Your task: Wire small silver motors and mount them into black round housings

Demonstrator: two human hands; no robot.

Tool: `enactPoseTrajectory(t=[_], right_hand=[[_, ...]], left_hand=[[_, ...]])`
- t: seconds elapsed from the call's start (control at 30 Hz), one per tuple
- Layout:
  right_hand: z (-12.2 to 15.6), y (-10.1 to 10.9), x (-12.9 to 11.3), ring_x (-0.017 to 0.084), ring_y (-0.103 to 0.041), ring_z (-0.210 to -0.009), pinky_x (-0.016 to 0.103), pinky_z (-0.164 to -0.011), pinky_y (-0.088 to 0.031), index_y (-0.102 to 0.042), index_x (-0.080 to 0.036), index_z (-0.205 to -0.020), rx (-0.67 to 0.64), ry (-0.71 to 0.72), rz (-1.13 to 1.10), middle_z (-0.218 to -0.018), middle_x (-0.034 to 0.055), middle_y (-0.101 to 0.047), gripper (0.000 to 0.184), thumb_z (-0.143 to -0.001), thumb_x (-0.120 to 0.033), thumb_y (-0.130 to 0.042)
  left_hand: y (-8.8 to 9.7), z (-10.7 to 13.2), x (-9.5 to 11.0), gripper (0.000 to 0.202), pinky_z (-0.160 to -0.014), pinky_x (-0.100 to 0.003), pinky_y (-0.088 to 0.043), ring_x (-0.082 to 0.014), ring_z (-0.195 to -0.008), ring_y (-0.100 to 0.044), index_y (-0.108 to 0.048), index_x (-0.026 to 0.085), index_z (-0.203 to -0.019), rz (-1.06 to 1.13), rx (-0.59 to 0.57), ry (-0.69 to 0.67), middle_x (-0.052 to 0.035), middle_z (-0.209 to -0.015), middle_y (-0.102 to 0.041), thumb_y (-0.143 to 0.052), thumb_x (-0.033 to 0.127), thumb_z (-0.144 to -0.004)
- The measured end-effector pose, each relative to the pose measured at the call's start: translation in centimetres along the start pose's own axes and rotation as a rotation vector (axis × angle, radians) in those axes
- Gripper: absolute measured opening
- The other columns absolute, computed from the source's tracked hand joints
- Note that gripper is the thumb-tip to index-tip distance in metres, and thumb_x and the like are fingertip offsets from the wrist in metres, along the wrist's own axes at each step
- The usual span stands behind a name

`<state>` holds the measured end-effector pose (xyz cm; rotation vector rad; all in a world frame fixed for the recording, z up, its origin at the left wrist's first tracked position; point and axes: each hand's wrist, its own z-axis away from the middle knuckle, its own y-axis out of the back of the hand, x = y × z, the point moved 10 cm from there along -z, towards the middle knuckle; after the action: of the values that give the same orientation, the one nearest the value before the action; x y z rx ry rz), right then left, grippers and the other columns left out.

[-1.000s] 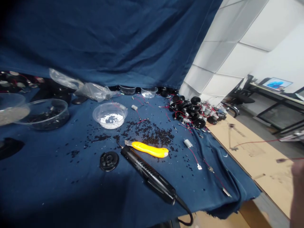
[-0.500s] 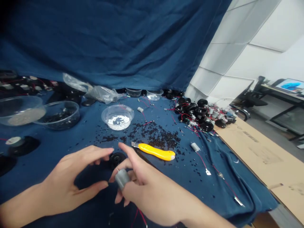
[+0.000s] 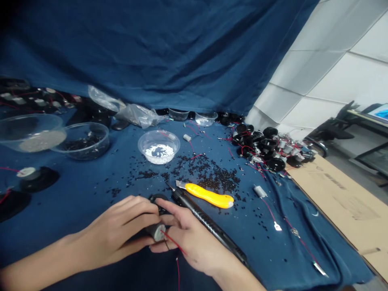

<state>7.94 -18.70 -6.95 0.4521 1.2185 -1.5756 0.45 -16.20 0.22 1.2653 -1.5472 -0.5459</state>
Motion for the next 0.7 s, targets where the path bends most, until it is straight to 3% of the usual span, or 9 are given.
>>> enactPoseTrajectory(t=[0.07,0.17,0.23,0.4,0.57,0.7], right_hand=[[-0.4,-0.4,-0.1,0.017,-0.065,-0.092,0.037,-0.086,-0.052,-0.054,-0.026,-0.132,-0.058,0.045,0.041,-0.117,0.0071,-0.063,0.054,-0.081,-0.028,-0.072],[-0.8,-0.9,-0.3,0.017,-0.065,-0.089,0.034,-0.084,-0.052,-0.053,-0.027,-0.133,-0.103,0.124,0.186,-0.105,0.0042,-0.066,0.061,-0.078,-0.026,-0.078],[-0.9,-0.6,-0.8,0.018,-0.065,-0.089,0.033,-0.082,-0.052,-0.054,-0.028,-0.130,-0.046,0.212,0.274,-0.100,0.0026,-0.066,0.063,-0.073,-0.024,-0.081],[-0.4,0.8,-1.4,0.019,-0.065,-0.082,0.032,-0.076,-0.053,-0.064,-0.021,-0.113,0.126,0.342,0.391,-0.093,0.0043,-0.067,0.033,-0.083,-0.032,-0.071],[0.9,1.2,-2.8,0.015,-0.058,-0.064,0.025,-0.062,-0.046,-0.069,-0.023,-0.105,0.262,0.485,0.721,-0.078,0.0008,-0.065,0.024,-0.082,-0.029,-0.069],[1.1,0.8,-2.3,0.012,-0.049,-0.052,0.022,-0.048,-0.035,-0.070,-0.021,-0.091,0.253,0.524,0.919,-0.062,-0.0015,-0.058,0.016,-0.080,-0.032,-0.066]], left_hand=[[-0.4,0.2,-0.7,0.019,-0.075,-0.036,-0.042,-0.0233,-0.091,-0.054,-0.050,0.020,-0.116,0.080,-0.012,0.064,-0.0069,-0.105,-0.061,-0.046,0.026,-0.098],[-0.6,0.6,-1.6,0.019,-0.075,-0.036,-0.040,-0.0228,-0.089,-0.053,-0.050,0.022,-0.115,0.137,0.023,0.125,-0.0064,-0.105,-0.059,-0.048,0.030,-0.098],[-0.5,0.7,-1.9,0.018,-0.075,-0.035,-0.039,-0.0218,-0.088,-0.051,-0.051,0.022,-0.114,0.144,0.065,0.136,-0.0057,-0.103,-0.058,-0.050,0.029,-0.097],[0.2,0.5,-2.8,0.024,-0.083,-0.034,-0.039,-0.0190,-0.093,-0.051,-0.047,0.022,-0.118,0.222,0.126,0.200,-0.0040,-0.106,-0.057,-0.048,0.013,-0.095],[-1.2,0.5,-3.9,0.013,-0.079,-0.034,-0.038,-0.0199,-0.094,-0.048,-0.052,0.021,-0.095,0.134,-0.101,0.297,-0.0023,-0.102,-0.055,-0.041,0.013,-0.096],[-0.6,2.2,-5.1,0.019,-0.078,-0.038,-0.035,-0.0221,-0.088,-0.049,-0.052,0.021,-0.091,-0.063,-0.233,0.347,-0.0026,-0.094,-0.055,-0.036,0.021,-0.099]])
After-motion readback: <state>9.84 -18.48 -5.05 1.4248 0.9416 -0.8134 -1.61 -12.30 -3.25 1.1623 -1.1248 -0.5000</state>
